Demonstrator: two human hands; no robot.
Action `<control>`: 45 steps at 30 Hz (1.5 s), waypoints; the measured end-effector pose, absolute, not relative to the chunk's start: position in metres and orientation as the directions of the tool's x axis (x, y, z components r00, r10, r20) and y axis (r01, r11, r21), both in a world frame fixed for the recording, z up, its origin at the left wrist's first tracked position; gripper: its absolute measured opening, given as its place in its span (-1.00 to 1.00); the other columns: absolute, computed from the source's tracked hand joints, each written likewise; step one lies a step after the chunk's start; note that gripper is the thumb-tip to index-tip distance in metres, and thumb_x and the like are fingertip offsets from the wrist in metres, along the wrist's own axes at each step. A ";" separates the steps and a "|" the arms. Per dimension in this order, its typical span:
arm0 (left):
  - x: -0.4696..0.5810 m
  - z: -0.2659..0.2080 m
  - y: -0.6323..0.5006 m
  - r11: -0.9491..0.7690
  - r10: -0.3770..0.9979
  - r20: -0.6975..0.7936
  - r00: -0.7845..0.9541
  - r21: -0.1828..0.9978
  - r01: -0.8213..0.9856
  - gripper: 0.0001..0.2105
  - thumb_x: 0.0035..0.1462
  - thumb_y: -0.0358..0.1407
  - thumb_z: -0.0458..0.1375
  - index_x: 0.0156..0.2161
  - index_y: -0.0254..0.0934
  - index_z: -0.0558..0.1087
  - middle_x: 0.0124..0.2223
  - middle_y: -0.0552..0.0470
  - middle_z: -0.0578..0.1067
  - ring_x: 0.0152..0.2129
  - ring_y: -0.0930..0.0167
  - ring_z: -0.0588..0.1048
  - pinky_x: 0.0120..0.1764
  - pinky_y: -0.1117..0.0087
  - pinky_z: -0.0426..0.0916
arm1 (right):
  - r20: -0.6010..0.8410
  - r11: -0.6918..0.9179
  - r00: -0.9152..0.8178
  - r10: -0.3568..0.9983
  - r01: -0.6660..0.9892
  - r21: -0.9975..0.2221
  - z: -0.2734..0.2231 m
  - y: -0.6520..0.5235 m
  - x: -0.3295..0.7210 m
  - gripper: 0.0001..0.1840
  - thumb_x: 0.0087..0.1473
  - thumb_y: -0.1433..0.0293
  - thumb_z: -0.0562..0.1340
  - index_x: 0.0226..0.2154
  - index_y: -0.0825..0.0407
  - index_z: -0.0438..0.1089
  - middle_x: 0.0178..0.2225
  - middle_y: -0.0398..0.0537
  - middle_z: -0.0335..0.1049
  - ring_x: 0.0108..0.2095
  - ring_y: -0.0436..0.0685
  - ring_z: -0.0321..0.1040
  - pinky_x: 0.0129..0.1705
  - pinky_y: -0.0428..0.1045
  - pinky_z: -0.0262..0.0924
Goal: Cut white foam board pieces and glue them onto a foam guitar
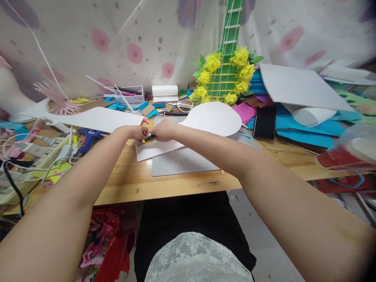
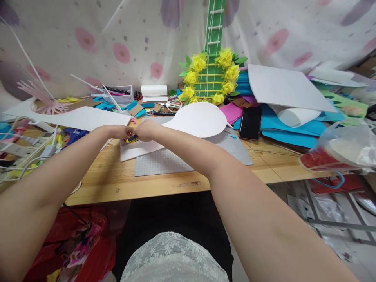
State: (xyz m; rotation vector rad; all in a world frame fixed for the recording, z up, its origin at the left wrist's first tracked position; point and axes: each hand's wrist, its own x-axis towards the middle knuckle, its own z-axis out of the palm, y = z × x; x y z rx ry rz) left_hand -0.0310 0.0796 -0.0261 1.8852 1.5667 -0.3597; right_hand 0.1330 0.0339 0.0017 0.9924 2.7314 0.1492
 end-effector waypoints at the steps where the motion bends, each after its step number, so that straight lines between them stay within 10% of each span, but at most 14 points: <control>1: -0.031 -0.026 0.080 -0.071 0.771 -0.589 0.243 0.300 0.951 -0.78 -0.31 -0.39 0.12 -0.41 -0.24 0.27 -0.45 0.14 0.39 -0.44 0.47 0.40 -0.35 0.51 0.31 | -0.177 0.765 -0.744 0.644 0.621 0.174 0.001 0.035 0.134 -0.65 0.13 0.28 0.03 -0.14 0.05 0.39 -0.19 0.09 0.43 -0.18 0.22 0.35 -0.27 0.02 0.09; 16: -0.029 -0.025 0.080 -0.118 0.745 -0.618 0.250 0.248 0.962 -0.69 -0.16 -0.15 0.15 -0.28 -0.26 0.31 -0.38 0.04 0.45 -0.47 0.46 0.40 -0.38 0.50 0.28 | -0.218 0.740 -0.708 0.672 0.650 0.172 0.004 0.040 0.165 -0.66 0.10 0.28 0.04 -0.13 0.04 0.37 -0.21 0.09 0.44 -0.17 0.24 0.34 -0.27 0.02 0.02; 28: 0.001 -0.024 0.080 -0.148 0.806 -0.588 0.065 -0.094 0.985 -0.58 -0.06 -0.05 0.09 -0.18 -0.36 0.40 -0.50 -0.06 0.44 -0.48 0.33 0.45 -0.39 0.41 0.29 | -0.208 0.767 -0.738 0.642 0.610 0.200 0.007 0.042 0.164 -0.66 0.12 0.28 0.03 -0.13 0.03 0.37 -0.21 0.08 0.44 -0.14 0.22 0.32 -0.26 0.01 0.03; 45: -0.004 -0.026 0.078 -0.173 0.832 -0.551 0.060 -0.156 0.972 -0.38 -0.04 0.10 -0.03 0.01 -0.33 0.35 -0.03 -0.17 0.44 -0.19 0.26 0.45 -0.24 0.42 0.27 | -0.256 0.747 -0.702 0.665 0.635 0.199 0.003 0.051 0.202 -0.59 0.12 0.18 0.00 -0.10 0.03 0.34 -0.21 0.10 0.42 -0.19 0.24 0.32 -0.28 0.04 0.02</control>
